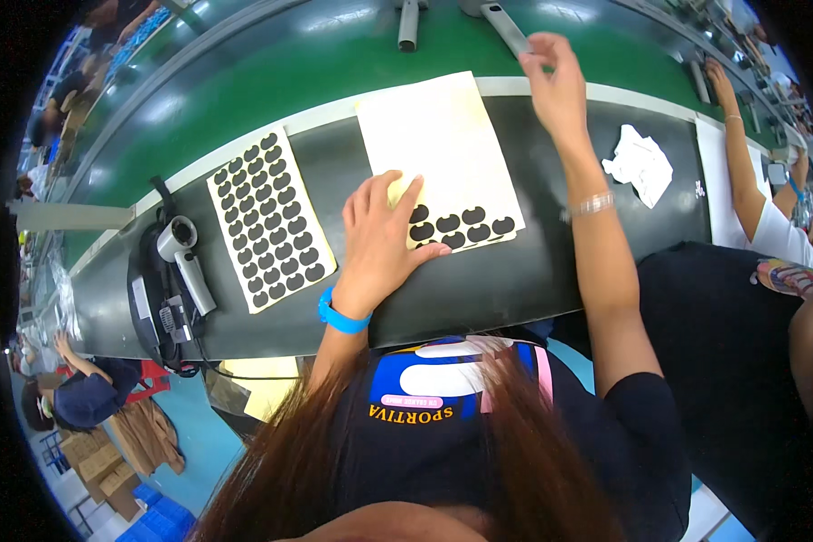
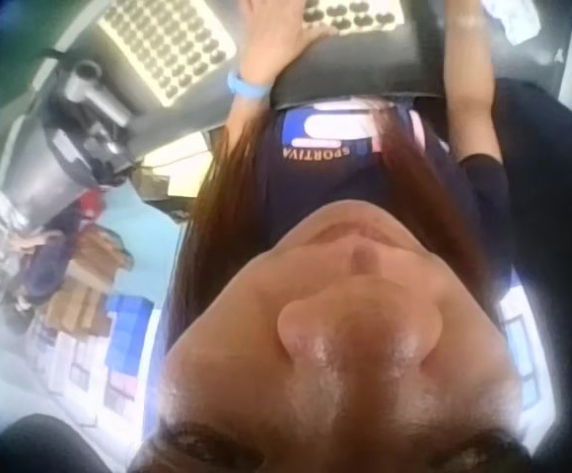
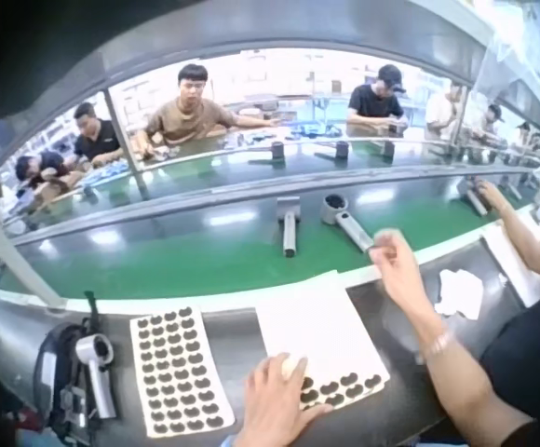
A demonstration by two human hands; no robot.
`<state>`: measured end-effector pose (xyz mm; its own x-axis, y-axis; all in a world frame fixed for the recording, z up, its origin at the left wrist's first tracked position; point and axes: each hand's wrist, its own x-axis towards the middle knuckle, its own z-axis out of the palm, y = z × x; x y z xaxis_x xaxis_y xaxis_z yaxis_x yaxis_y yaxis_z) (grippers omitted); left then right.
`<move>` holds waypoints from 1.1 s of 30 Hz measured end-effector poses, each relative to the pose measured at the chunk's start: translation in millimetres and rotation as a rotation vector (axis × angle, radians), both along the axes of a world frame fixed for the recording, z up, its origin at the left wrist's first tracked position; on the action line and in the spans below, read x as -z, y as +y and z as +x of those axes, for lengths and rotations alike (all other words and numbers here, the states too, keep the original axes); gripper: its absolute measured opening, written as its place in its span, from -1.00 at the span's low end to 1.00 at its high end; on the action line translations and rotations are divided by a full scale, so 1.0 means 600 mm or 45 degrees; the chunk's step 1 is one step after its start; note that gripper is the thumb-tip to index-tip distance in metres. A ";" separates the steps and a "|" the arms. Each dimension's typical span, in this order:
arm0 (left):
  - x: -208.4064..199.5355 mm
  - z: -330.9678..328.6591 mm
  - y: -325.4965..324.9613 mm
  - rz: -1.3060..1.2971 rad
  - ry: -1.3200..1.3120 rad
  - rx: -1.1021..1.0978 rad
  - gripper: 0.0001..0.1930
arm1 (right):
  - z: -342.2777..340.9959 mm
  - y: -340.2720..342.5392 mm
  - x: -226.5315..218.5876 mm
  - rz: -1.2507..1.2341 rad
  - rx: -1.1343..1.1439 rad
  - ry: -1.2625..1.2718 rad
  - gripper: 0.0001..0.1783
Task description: Peeling adhesive pads from a sheet and applying them to small circular electronic components at an assembly station.
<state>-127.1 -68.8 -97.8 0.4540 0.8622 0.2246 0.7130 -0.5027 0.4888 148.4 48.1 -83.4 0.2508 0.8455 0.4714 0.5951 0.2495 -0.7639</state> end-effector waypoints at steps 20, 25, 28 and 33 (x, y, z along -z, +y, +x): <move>0.029 -0.005 -0.012 0.131 -0.098 0.021 -0.10 | -0.093 -0.101 -0.170 0.265 -0.552 0.416 -0.38; -0.035 0.010 0.012 0.125 -0.650 0.102 -0.28 | -0.155 -0.197 -0.071 0.292 -0.678 -0.235 -0.36; -0.046 0.007 0.000 -0.130 -0.939 0.146 -0.36 | -0.177 -0.211 -0.044 0.298 -0.726 -0.189 -0.37; -0.042 0.012 -0.006 -0.024 -1.179 0.107 -0.48 | -0.179 -0.234 -0.093 0.206 -0.825 -0.052 -0.39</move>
<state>-120.0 -72.4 -72.5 0.1618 0.8419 0.5148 -0.0040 -0.5211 0.8535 40.9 -92.1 -27.3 -0.3044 0.7369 0.6035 0.3142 0.6758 -0.6667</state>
